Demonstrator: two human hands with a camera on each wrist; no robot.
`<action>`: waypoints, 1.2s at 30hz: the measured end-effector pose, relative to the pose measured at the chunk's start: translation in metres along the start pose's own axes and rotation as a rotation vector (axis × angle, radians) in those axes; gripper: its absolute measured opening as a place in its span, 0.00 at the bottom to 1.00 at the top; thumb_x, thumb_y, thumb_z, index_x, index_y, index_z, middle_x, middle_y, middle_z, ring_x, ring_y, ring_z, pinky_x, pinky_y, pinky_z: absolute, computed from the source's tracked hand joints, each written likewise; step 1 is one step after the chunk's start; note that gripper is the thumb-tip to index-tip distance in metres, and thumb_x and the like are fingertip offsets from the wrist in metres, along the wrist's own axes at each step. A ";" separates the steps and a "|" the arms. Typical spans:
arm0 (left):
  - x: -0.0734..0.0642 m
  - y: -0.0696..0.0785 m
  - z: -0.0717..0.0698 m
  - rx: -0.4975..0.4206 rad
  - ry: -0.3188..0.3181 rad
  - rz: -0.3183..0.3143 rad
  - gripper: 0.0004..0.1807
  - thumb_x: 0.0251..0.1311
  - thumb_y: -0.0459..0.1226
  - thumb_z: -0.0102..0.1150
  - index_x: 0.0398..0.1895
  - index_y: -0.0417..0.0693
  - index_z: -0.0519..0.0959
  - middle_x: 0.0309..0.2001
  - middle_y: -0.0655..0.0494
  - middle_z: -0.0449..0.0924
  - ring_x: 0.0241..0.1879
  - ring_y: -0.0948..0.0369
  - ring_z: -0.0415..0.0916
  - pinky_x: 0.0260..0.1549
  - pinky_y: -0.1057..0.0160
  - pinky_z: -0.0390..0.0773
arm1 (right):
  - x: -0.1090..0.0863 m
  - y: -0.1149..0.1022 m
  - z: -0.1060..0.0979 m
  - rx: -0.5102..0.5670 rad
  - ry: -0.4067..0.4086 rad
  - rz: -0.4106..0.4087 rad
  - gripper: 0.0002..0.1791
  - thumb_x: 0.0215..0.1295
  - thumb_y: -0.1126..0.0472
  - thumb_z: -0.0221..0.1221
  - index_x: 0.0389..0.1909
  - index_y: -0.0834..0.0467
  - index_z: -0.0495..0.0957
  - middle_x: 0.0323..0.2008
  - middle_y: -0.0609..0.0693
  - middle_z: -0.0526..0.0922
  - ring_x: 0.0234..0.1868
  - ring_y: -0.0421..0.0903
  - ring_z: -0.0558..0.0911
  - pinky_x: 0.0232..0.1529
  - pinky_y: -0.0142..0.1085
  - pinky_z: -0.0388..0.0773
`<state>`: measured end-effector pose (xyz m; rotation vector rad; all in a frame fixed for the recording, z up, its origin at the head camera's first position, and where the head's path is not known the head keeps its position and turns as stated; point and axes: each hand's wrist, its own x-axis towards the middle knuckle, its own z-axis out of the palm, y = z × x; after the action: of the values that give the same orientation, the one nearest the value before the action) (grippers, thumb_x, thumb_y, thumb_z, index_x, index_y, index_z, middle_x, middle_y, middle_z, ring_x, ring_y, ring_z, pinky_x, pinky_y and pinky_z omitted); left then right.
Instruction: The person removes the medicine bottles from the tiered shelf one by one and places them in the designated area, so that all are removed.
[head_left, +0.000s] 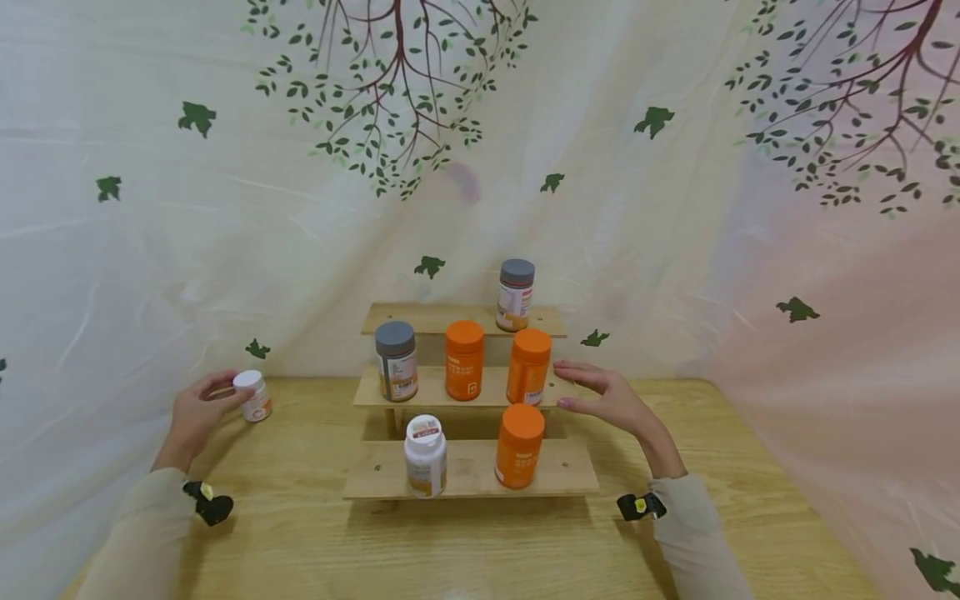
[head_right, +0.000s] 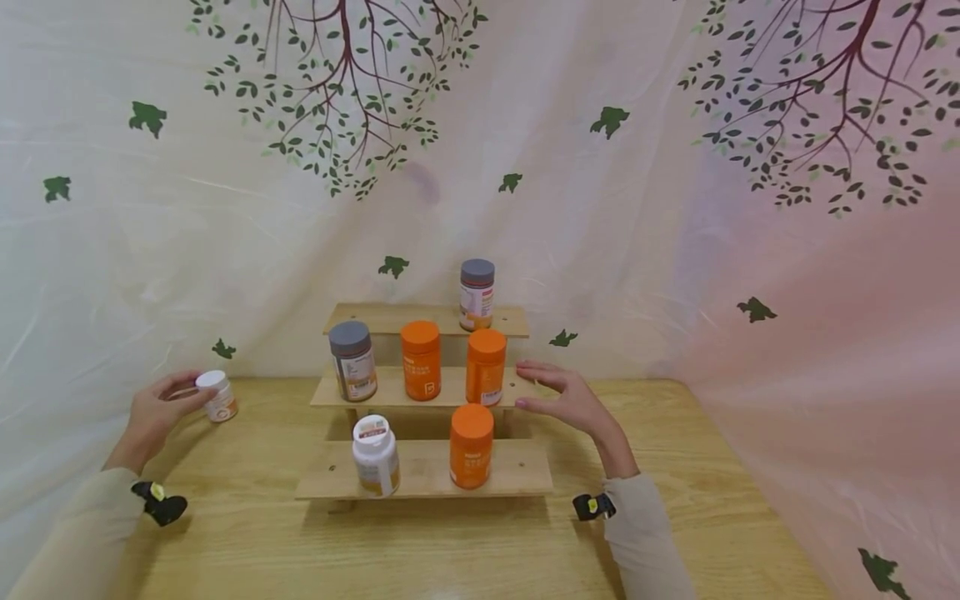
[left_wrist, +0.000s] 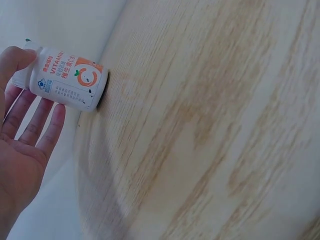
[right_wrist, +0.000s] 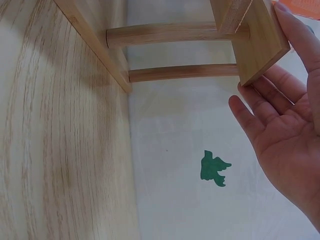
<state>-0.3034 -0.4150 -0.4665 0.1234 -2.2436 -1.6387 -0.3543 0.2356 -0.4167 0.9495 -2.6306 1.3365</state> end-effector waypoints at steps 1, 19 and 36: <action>0.000 0.000 0.000 0.010 0.001 -0.007 0.21 0.63 0.35 0.70 0.57 0.38 0.78 0.36 0.85 0.78 0.36 0.82 0.77 0.37 0.80 0.80 | 0.000 0.000 0.000 0.000 -0.001 -0.004 0.31 0.63 0.58 0.70 0.67 0.58 0.77 0.71 0.59 0.73 0.73 0.63 0.70 0.69 0.64 0.67; -0.005 -0.001 -0.007 -0.301 -0.086 -0.010 0.18 0.64 0.27 0.65 0.54 0.51 0.83 0.39 0.75 0.86 0.38 0.77 0.83 0.37 0.75 0.84 | 0.001 0.000 0.000 0.001 -0.006 -0.006 0.32 0.64 0.58 0.70 0.68 0.60 0.75 0.71 0.59 0.73 0.74 0.62 0.68 0.70 0.64 0.65; -0.005 0.001 -0.008 -0.201 -0.099 -0.010 0.19 0.64 0.30 0.67 0.58 0.48 0.81 0.39 0.79 0.84 0.37 0.79 0.82 0.37 0.76 0.83 | 0.001 -0.001 0.000 0.014 0.000 -0.005 0.31 0.63 0.58 0.70 0.66 0.60 0.77 0.70 0.59 0.74 0.72 0.62 0.71 0.69 0.63 0.68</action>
<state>-0.2960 -0.4204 -0.4646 0.0020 -2.1353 -1.9030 -0.3542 0.2351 -0.4159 0.9564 -2.6205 1.3563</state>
